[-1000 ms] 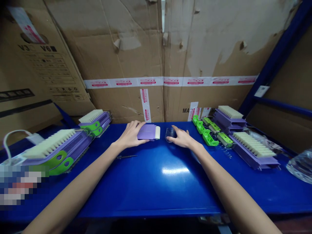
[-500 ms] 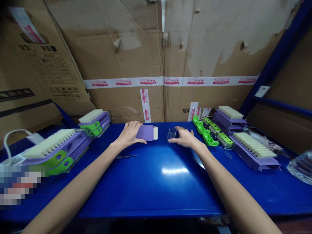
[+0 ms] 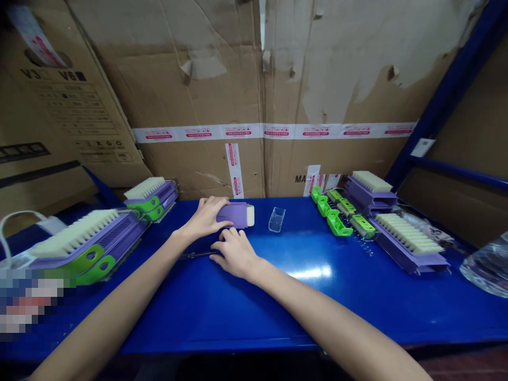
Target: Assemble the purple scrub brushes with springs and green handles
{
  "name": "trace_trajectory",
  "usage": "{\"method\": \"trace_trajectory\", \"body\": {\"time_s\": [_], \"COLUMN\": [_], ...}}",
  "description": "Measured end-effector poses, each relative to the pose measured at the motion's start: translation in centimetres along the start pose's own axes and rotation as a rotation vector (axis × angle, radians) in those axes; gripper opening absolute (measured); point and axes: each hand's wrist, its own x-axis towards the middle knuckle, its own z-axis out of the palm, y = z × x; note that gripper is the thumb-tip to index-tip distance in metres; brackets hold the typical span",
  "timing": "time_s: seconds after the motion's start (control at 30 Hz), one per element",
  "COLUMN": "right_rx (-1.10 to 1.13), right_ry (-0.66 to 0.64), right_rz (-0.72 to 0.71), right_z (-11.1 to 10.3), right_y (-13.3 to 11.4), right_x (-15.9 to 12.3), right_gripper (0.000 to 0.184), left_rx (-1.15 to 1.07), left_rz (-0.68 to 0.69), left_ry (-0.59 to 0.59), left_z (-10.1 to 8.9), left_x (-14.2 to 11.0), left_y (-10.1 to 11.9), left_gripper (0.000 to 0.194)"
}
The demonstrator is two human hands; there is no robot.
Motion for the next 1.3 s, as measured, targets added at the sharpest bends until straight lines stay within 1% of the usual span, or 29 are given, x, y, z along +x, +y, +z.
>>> {"method": "trace_trajectory", "body": {"time_s": [0.03,0.1,0.17,0.23,0.3,0.4,0.47,0.5,0.57,0.63,0.77,0.83,0.87,0.97,1.03,1.1,1.2,1.3], "right_rx": [0.024,0.088,0.198,0.378,0.613,0.985,1.160,1.208,1.223,1.175,1.035,0.939,0.903,0.884,0.837,0.678,0.428,0.321], "right_ry": [0.001,0.006,0.022,0.065,0.166,0.381,0.520,0.579,0.673,0.734,0.832,0.818,0.770,0.532,0.413,0.375,0.327,0.263], "right_rz": [0.018,0.034,0.032,0.077,0.203,0.416,0.501,0.524,0.534,0.515,0.495,0.490,0.487,0.496,0.499,0.483,0.448,0.415], "right_z": [0.3,0.2,-0.7,-1.9,-3.3,-5.2,-6.1,-6.4,-6.7,-6.4,-4.1,-2.8,-2.3,-1.7,-2.1,-3.0,-4.4,-5.5], "right_y": [-0.1,0.1,0.8,1.7,2.9,4.5,5.2,5.4,5.5,5.3,4.4,4.0,3.9,3.6,3.6,3.8,4.5,5.3], "right_x": [0.1,0.1,-0.3,-0.7,-1.0,-1.1,-1.0,-0.9,-0.9,-0.9,-1.2,-1.7,-1.9,-2.4,-2.4,-2.1,-1.6,-1.6], "right_gripper": [0.021,0.015,0.012,0.011,0.013,0.028,0.036,0.039,0.041,0.040,0.032,0.027,0.028,0.041,0.048,0.047,0.042,0.043], "left_rx": [-0.004,-0.009,-0.012,-0.018,-0.023,-0.007,0.021,0.037,0.069,0.100,0.166,0.193,0.203,0.224,0.217,0.188,0.148,0.125], "left_rz": [-0.005,-0.015,-0.016,-0.018,-0.035,-0.062,-0.057,-0.049,-0.032,-0.022,-0.021,-0.032,-0.040,-0.054,-0.058,-0.068,-0.088,-0.080], "left_ry": [-0.002,-0.003,-0.003,-0.006,-0.009,-0.010,-0.014,-0.019,-0.032,-0.046,-0.059,-0.060,-0.060,-0.069,-0.071,-0.065,-0.051,-0.039], "left_z": [0.0,0.0,0.0,-0.1,-0.2,-0.3,-0.3,-0.3,-0.3,-0.4,-0.3,-0.3,-0.3,-0.3,-0.4,-0.5,-0.8,-1.0], "left_x": [0.0,0.1,0.1,0.1,0.1,0.2,0.2,0.2,0.3,0.3,0.2,0.2,0.2,0.2,0.2,0.2,0.5,1.2], "left_y": [0.0,-0.1,-0.1,0.0,0.1,0.5,0.7,0.8,1.0,1.2,1.4,1.4,1.3,1.3,1.5,1.7,2.2,2.6], "left_gripper": [0.043,0.043,0.043,0.044,0.045,0.049,0.052,0.053,0.054,0.056,0.058,0.059,0.059,0.058,0.059,0.061,0.059,0.057]}}
